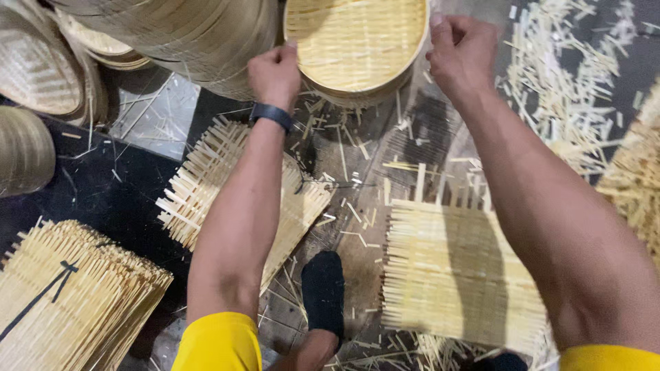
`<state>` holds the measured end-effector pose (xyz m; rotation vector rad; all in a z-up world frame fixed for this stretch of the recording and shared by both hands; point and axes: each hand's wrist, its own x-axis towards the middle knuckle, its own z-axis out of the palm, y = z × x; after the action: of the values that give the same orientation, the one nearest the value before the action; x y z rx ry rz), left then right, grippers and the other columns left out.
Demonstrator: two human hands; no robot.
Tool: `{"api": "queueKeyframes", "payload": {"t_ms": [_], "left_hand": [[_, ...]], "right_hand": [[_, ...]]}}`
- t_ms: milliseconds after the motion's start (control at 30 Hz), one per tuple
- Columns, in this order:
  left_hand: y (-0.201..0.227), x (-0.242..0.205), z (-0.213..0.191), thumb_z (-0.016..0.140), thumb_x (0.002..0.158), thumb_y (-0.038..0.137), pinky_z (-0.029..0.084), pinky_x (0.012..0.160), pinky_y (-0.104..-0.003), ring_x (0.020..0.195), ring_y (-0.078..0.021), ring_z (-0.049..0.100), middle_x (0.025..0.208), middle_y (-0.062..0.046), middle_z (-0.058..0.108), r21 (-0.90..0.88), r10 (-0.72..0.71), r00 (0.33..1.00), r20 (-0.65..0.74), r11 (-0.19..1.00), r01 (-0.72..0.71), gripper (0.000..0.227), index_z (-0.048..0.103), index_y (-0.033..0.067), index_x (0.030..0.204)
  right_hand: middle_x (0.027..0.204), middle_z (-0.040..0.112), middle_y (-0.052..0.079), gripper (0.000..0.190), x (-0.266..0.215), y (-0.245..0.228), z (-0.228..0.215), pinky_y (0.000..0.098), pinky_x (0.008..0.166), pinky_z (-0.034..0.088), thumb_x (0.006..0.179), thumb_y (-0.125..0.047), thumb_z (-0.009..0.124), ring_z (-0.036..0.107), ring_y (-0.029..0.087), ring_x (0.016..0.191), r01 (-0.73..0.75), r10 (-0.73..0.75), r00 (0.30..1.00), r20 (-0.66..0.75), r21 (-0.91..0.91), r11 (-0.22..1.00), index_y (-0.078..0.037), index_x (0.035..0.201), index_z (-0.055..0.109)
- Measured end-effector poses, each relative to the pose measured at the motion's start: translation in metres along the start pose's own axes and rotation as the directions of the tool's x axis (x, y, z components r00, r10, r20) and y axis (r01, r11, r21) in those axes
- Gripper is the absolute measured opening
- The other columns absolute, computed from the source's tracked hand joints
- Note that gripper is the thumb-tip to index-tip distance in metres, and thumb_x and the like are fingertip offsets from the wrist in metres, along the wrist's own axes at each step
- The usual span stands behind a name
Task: The person manufactures bamboo steamer lids by hand-weaving bamboo strips into a square mat, placing a circular frame over it, and trimming the excess strips using shears.
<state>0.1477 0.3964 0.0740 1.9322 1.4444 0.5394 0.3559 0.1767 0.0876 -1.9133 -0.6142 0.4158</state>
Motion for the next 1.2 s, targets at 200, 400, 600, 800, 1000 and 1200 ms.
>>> {"api": "queueKeyframes", "payload": {"t_ms": [200, 400, 600, 800, 1000, 1200], "left_hand": [[0.000, -0.107, -0.019, 0.078, 0.095, 0.042, 0.055, 0.088, -0.044, 0.100, -0.0307, 0.067, 0.111, -0.020, 0.068, -0.114, 0.296, 0.930, -0.217, 0.938, -0.326, 0.058, 0.062, -0.0044, 0.126], [-0.043, -0.284, -0.013, 0.084, 0.081, 0.032, 0.053, 0.063, -0.041, 0.072, -0.0248, 0.062, 0.091, -0.017, 0.067, 0.131, -0.403, 0.609, 0.683, 0.888, 0.441, 0.073, 0.046, 0.0040, 0.137], [-0.114, -0.364, 0.033, 0.085, 0.078, 0.025, 0.053, 0.061, -0.030, 0.068, -0.0138, 0.065, 0.087, -0.009, 0.075, -0.200, -0.102, 0.679, 0.727, 0.914, 0.352, 0.040, 0.076, -0.0040, 0.104], [-0.093, -0.357, 0.032, 0.086, 0.080, 0.019, 0.055, 0.065, -0.028, 0.071, -0.0115, 0.067, 0.088, -0.006, 0.076, -0.133, -0.026, 0.700, 0.714, 0.976, 0.172, 0.034, 0.074, -0.0009, 0.104], [-0.070, -0.359, 0.042, 0.085, 0.079, 0.010, 0.056, 0.066, -0.026, 0.072, -0.0099, 0.068, 0.090, -0.005, 0.077, -0.173, -0.006, 0.632, 0.775, 0.960, 0.222, 0.032, 0.074, 0.0001, 0.108], [-0.048, -0.369, 0.033, 0.088, 0.076, 0.007, 0.057, 0.064, -0.026, 0.069, -0.0097, 0.068, 0.087, -0.006, 0.076, -0.185, -0.028, 0.642, 0.766, 0.947, 0.262, 0.031, 0.076, -0.0010, 0.103]], "right_hand": [[0.100, 0.071, 0.019, 0.031, -0.142, -0.056, -0.168, 0.0414, 0.071, 0.054, 0.106, -0.029, 0.065, 0.069, 0.030, 0.077, 0.214, -0.102, 0.961, 0.258, -0.454, 0.865, -0.004, 0.122, 0.075], [0.100, 0.079, 0.018, 0.046, -0.352, -0.035, -0.302, 0.0444, 0.079, 0.060, 0.092, -0.044, 0.067, 0.076, 0.031, 0.085, -0.193, 0.490, 0.855, 0.171, -0.771, 0.607, -0.008, 0.118, 0.077], [0.107, 0.073, 0.016, 0.061, -0.412, 0.060, -0.266, 0.0398, 0.083, 0.057, 0.088, -0.041, 0.076, 0.072, 0.027, 0.095, -0.488, 0.537, 0.843, 0.011, -0.402, 0.775, 0.001, 0.131, 0.063], [0.097, 0.075, 0.010, 0.052, -0.423, 0.126, -0.209, 0.0284, 0.071, 0.056, 0.084, -0.027, 0.085, 0.069, 0.014, 0.082, -0.592, 0.613, 0.779, -0.135, 0.166, 0.789, 0.005, 0.120, 0.066], [0.084, 0.072, 0.007, 0.034, -0.450, 0.130, -0.211, 0.0257, 0.059, 0.050, 0.083, -0.016, 0.083, 0.062, 0.010, 0.069, -0.606, 0.673, 0.733, -0.102, 0.354, 0.713, 0.004, 0.108, 0.071], [0.086, 0.070, 0.008, 0.039, -0.457, 0.142, -0.202, 0.0236, 0.060, 0.051, 0.083, -0.013, 0.087, 0.061, 0.009, 0.070, -0.525, 0.601, 0.762, -0.241, 0.313, 0.792, 0.007, 0.110, 0.067]]}}
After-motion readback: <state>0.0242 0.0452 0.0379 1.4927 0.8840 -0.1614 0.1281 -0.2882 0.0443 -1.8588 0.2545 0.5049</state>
